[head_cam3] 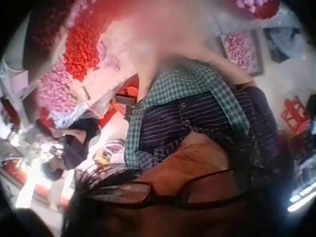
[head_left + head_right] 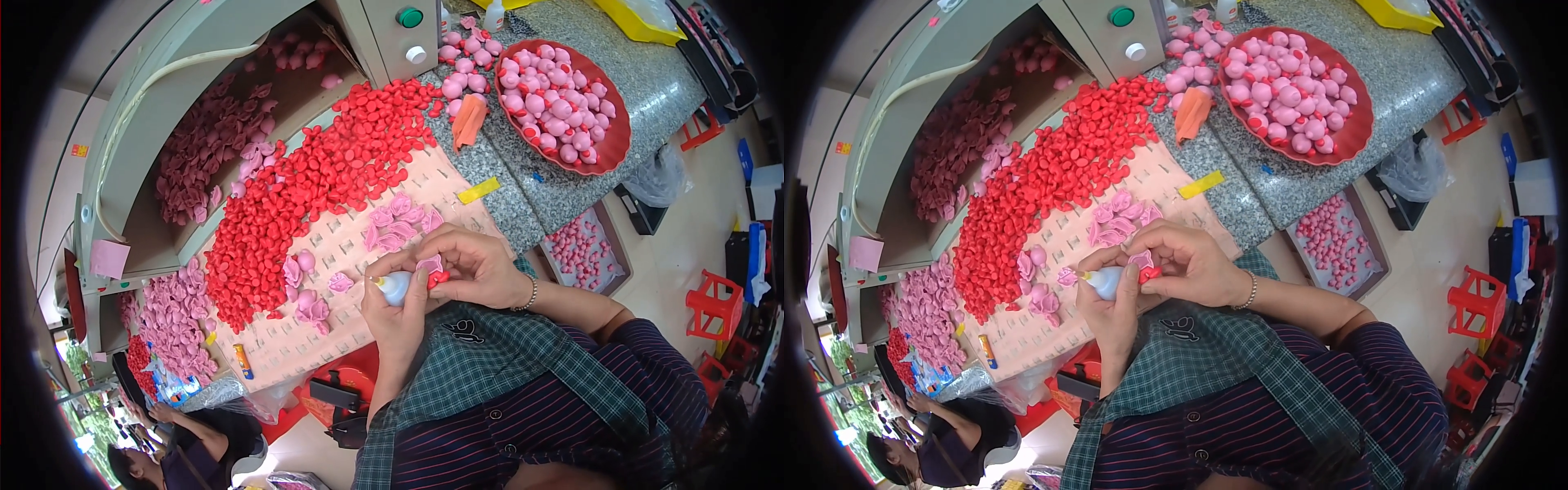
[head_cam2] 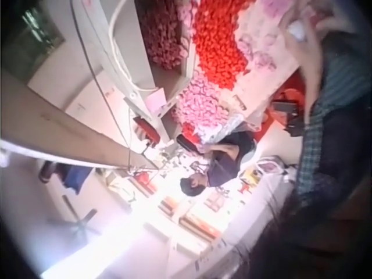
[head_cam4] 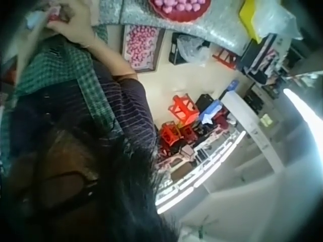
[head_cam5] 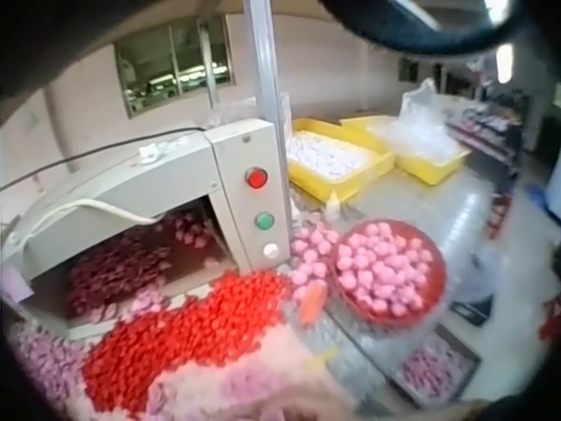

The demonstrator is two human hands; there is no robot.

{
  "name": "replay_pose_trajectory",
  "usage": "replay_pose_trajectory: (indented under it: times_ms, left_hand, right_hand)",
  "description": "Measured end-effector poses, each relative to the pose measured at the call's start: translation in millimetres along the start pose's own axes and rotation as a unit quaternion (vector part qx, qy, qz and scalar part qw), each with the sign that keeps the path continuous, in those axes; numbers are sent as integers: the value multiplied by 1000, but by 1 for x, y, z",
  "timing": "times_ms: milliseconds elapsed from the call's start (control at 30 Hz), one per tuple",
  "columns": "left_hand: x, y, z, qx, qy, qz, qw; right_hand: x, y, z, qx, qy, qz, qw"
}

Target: Assembling small pink plastic toy components by applying adhesive and joining them together manually.

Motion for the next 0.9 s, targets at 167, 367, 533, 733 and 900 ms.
replay_pose_trajectory:
  times_ms: [167,367,533,733,900]
  left_hand:
    - [0,-2,-13,54,-16,3,998]
    - [-9,7,-10,-28,-49,37,998]
    - [-35,10,-3,-8,147,-62,987]
    - [-63,13,33,-61,369,-120,920]
    - [-43,7,30,-108,455,-94,879]
  right_hand:
    - [0,-4,-9,-3,-129,-14,991]
    - [4,-6,-15,45,-155,50,986]
    - [13,-4,-14,41,-157,91,983]
    - [14,-6,-7,45,-235,56,969]
    - [12,-7,-18,46,-251,60,965]
Point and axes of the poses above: each hand's wrist, its own y-axis away from the middle knuckle, its own x-axis out of the palm, z = x × y, the point moved 10 cm from there along -y, towards the middle knuckle, and after that the axes turned 14 degrees about y, right-handed, at the moved point
